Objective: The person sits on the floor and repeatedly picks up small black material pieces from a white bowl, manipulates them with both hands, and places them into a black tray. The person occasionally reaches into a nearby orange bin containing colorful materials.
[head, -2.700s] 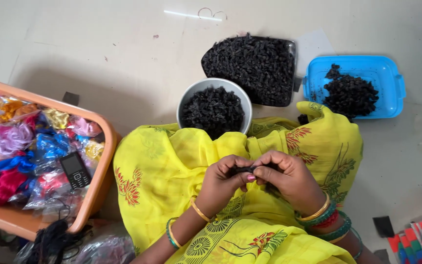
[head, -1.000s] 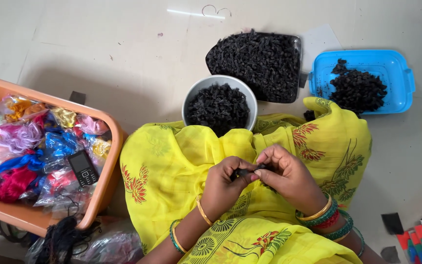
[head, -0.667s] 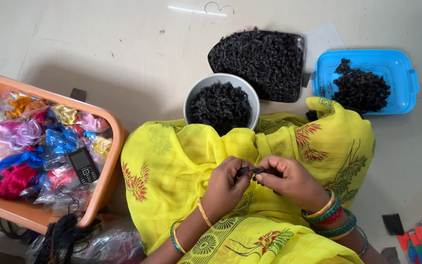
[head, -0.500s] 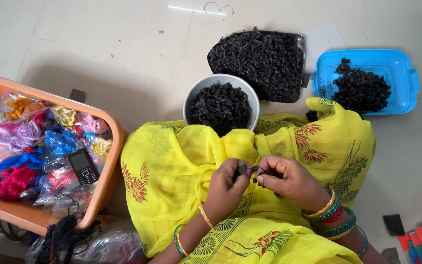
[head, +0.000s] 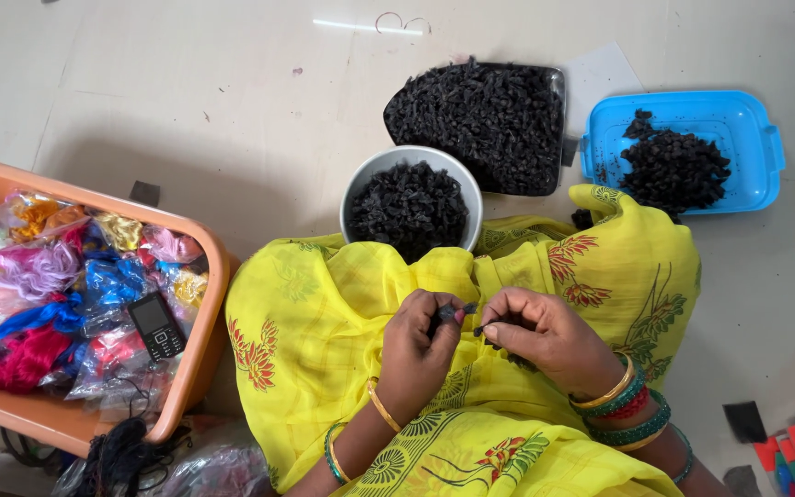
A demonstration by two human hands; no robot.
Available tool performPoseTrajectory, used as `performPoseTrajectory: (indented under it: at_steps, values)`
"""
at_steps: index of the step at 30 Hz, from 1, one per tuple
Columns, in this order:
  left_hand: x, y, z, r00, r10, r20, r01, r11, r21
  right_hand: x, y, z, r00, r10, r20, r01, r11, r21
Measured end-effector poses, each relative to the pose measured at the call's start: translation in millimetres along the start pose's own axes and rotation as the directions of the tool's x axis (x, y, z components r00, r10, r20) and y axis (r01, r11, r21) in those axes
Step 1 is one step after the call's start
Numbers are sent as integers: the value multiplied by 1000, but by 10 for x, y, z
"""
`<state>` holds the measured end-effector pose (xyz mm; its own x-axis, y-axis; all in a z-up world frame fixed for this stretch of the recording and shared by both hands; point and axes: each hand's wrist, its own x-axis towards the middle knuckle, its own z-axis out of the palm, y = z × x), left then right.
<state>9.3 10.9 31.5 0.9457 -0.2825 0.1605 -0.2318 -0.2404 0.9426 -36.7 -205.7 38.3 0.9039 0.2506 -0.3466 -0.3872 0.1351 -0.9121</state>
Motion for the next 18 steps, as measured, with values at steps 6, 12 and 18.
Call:
performPoseTrajectory:
  at_steps: [6, 12, 18]
  values:
    - [271, -819, -778, 866, -492, -88, 384, 768, -512, -282, 23, -192, 996, -51, -68, 52, 999, 15]
    - [117, -397, -629, 740, -487, 464, 664, 420, -619, -195, -64, -100, 987, -111, -117, 135, 967, 214]
    - [-4, 7, -166, 774, -339, 535, 627, 525, -575, 2, -32, 144, 992, -123, -26, 125, 986, 113]
